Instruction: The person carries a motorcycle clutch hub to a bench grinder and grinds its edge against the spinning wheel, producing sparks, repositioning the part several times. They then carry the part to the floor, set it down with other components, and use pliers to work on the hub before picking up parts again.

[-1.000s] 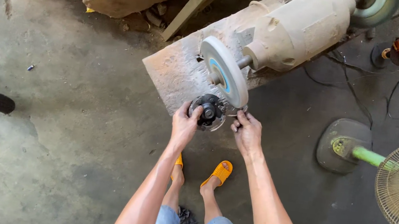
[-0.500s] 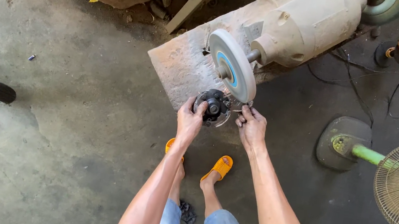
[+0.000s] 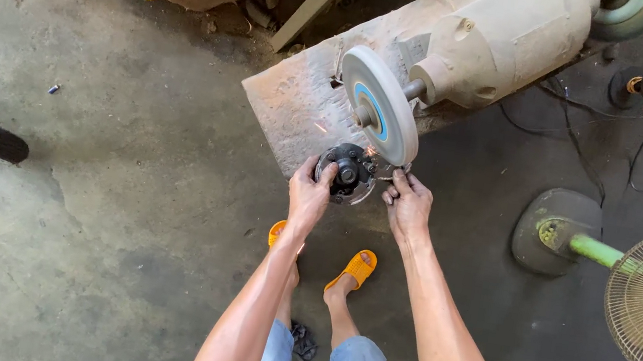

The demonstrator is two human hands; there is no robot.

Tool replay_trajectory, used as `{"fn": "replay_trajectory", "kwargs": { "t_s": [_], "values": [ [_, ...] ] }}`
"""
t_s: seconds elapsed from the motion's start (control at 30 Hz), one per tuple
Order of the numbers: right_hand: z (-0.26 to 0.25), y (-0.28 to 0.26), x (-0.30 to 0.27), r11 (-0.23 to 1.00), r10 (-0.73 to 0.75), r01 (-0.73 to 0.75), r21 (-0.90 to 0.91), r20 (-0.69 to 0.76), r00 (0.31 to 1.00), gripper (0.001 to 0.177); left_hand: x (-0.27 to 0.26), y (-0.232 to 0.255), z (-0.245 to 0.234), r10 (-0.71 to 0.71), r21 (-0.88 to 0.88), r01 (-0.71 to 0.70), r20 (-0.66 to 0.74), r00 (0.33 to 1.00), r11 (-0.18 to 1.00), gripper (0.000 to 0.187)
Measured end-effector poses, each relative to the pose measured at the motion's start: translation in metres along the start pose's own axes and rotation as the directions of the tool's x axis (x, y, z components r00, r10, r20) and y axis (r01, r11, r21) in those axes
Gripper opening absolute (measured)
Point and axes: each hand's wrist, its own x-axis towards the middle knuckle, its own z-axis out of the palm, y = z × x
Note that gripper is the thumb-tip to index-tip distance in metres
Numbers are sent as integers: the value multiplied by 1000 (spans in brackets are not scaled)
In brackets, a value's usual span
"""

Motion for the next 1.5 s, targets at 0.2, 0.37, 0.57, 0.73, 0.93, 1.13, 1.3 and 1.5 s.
{"fn": "replay_trajectory", "kwargs": {
  "t_s": [0.2, 0.37, 0.57, 0.73, 0.93, 1.13, 1.3, 1.5],
  "values": [
    [4, 0, -1, 1000, 0, 0, -15, -20, 1000, 8, 2, -3, -1, 1, -20, -1, -5, 1000, 1000, 26],
    [5, -4, -7, 1000, -4, 4, -4, -19, 1000, 9, 4, -13, 1, 15, -48, -15, -3, 1000, 999, 25],
    [-2, 1, 2, 999, -12, 11, -39, -24, 1000, 9, 0, -4, 0, 14, -63, -14, -6, 1000, 998, 26],
    [0, 2, 2, 1000, 9, -9, -29, -20, 1000, 7, 1, -3, 0, 25, -46, -25, -7, 1000, 999, 25],
    [-16, 17, -7, 996, 78, -71, -52, 149, 986, 6, -19, 5, -30, 113, 16, -113, 1, 994, 993, 29],
    [-32, 28, -20, 989, 121, -138, 59, 225, 967, 4, -34, -15, -38, 330, -51, -328, 43, 943, 943, 27],
    [-34, 21, -7, 991, 118, -129, 43, 196, 973, 5, -27, -7, -26, 209, -95, -204, 42, 977, 974, 24],
    [-26, 7, 1, 996, 88, -92, 24, 126, 988, 7, -12, 9, -6, 85, -46, -84, 5, 996, 995, 26]
  ]
}}
